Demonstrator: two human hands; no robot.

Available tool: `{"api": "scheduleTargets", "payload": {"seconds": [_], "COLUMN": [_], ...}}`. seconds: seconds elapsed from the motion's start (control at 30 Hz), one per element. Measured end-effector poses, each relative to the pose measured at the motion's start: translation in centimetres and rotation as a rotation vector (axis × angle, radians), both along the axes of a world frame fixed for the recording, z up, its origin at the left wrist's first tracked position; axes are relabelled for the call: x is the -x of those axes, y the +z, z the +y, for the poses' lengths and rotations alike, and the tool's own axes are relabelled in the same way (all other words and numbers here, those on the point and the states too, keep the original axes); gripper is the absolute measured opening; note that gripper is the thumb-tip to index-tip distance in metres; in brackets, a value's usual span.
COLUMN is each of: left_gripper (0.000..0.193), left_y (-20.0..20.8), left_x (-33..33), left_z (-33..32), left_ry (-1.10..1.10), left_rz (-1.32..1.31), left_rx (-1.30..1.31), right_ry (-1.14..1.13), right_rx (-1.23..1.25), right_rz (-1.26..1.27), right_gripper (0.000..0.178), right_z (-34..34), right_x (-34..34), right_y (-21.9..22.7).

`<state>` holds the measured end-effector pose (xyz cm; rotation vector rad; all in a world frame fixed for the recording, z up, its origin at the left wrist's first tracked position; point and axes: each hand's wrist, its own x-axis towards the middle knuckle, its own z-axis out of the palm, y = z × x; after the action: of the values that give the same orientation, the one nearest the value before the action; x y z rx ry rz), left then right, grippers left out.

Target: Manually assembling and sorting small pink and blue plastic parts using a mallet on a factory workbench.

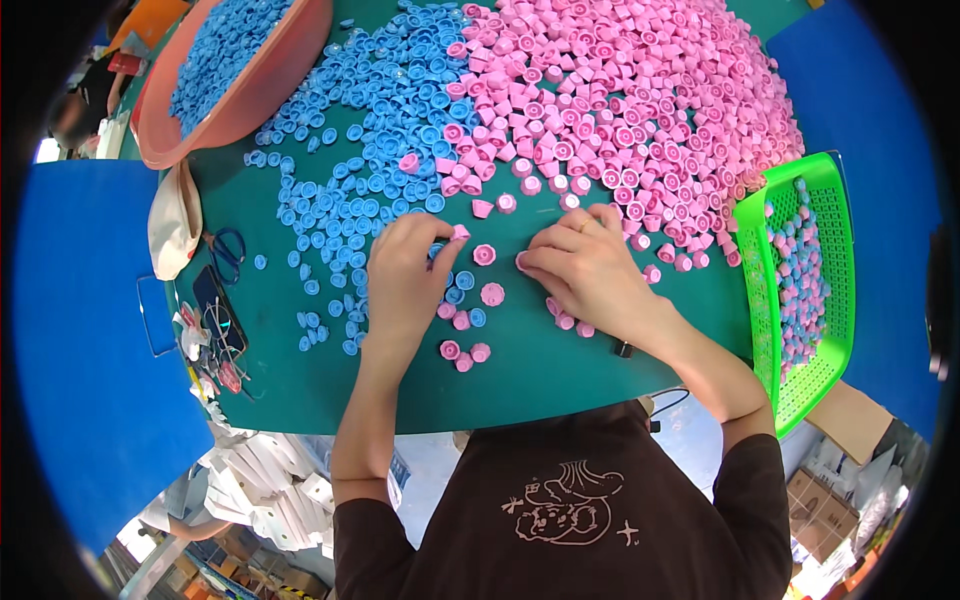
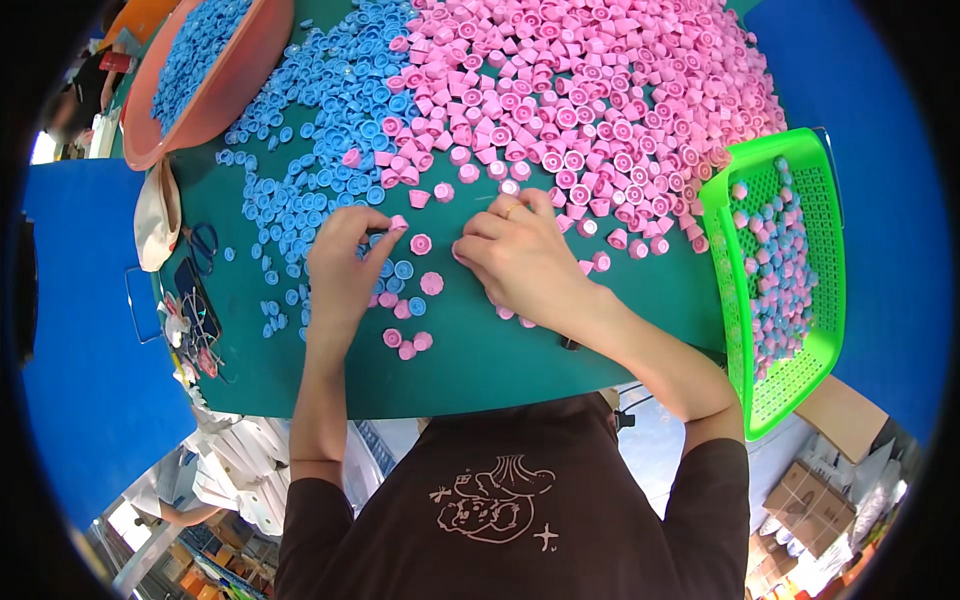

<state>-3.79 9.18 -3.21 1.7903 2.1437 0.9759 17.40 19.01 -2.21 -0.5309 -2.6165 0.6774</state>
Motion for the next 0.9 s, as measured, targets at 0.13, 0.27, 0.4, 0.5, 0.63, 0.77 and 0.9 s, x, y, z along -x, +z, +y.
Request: {"api": "scheduleTargets", "payload": {"seconds": [0.13,0.27,0.4,0.5,0.63,0.77,0.9], "left_gripper": [0.015,0.013,0.010,0.009,0.009,0.011,0.011], "left_y": [0.2,0.4,-0.1,0.2,0.0,0.2,0.2], "left_x": [-0.4,-0.7,-0.1,0.7,1.2,2.0,2.3], "left_z": [0.1,0.7,0.9,1.1,1.6,3.6,4.8], "left_ry": [-0.040,-0.044,-0.030,0.011,-0.005,0.012,0.040], "left_rz": [0.041,0.060,0.001,0.086,0.072,-0.009,0.013], "left_rx": [-0.039,-0.007,-0.002,-0.008,-0.022,-0.058,-0.068], "right_ry": [-0.033,-0.101,-0.113,-0.049,-0.051,-0.162,-0.147], "right_rx": [0.003,0.032,-0.118,-0.205,-0.101,-0.168,-0.124], "right_rz": [-0.001,0.110,0.103,0.029,0.102,0.093,0.055], "right_gripper": [0.012,0.013,0.015,0.016,0.022,0.023,0.021], "right_z": [0.3,1.0,2.2,1.6,1.6,4.6,6.1], "right_x": [-0.4,2.0,5.4,5.6,5.2,6.7,7.4], "right_y": [0.2,0.4,-1.4,-1.6,-1.2,-1.0,-1.7]}}
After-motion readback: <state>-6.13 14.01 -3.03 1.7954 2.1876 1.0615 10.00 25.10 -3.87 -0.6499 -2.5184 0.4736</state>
